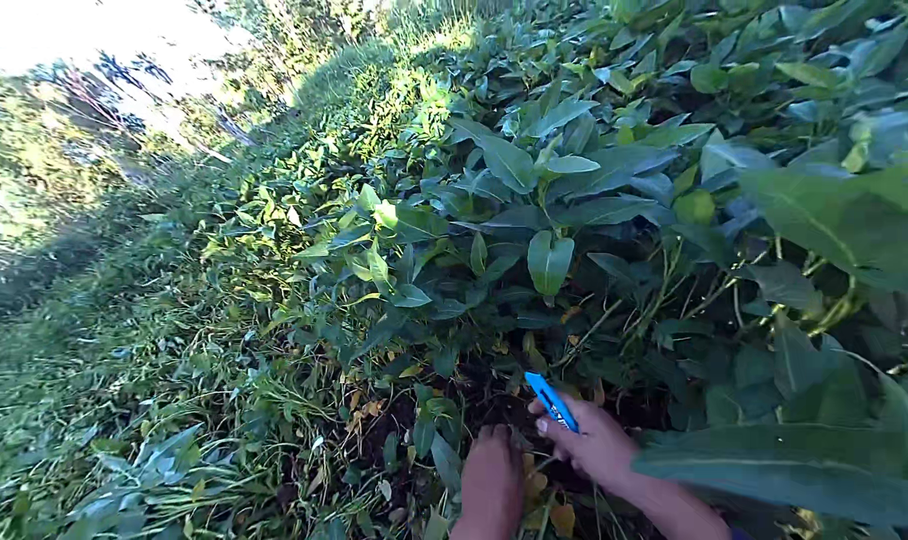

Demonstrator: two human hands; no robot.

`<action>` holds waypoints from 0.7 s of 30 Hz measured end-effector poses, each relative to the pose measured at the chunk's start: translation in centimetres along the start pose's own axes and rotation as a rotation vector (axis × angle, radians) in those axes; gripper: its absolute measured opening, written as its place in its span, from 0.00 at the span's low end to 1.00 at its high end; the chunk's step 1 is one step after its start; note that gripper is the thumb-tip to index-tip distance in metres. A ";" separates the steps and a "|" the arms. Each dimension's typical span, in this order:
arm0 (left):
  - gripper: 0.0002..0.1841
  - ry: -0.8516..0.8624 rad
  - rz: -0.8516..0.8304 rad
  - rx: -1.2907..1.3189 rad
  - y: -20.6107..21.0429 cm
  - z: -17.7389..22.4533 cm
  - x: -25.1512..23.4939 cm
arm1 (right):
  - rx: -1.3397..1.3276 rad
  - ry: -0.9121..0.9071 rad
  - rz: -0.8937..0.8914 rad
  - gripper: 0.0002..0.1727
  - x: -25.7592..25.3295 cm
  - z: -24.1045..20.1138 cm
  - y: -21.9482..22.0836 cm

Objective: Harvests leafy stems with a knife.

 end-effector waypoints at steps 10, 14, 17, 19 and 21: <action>0.19 -0.174 -0.151 -0.219 -0.7 0.3 -1.5 | 1.043 0.161 -0.188 0.25 -2.9 0.0 1.5; 0.20 -0.174 -0.148 -0.197 -2.0 0.0 -1.5 | 1.182 0.308 -0.257 0.19 -4.5 0.2 4.2; 0.20 -0.123 -0.048 0.113 -4.5 -3.8 -2.1 | 0.973 0.186 -0.182 0.23 -3.3 0.8 1.2; 0.19 -0.087 0.092 0.357 -6.2 -5.8 -2.4 | 0.623 0.067 0.009 0.25 -1.5 1.6 -1.4; 0.19 -0.094 0.213 0.517 -7.4 -5.8 -2.5 | 0.330 0.101 0.124 0.27 -0.6 3.4 -2.0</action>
Point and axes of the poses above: each hand's wrist, its own x-axis away from the middle knuckle, its own y-axis out of the palm, z = x × y, the point moved 1 cm from there along -x, towards the middle knuckle, and after that the axes turned 10 degrees about z, right-handed, at the moved point
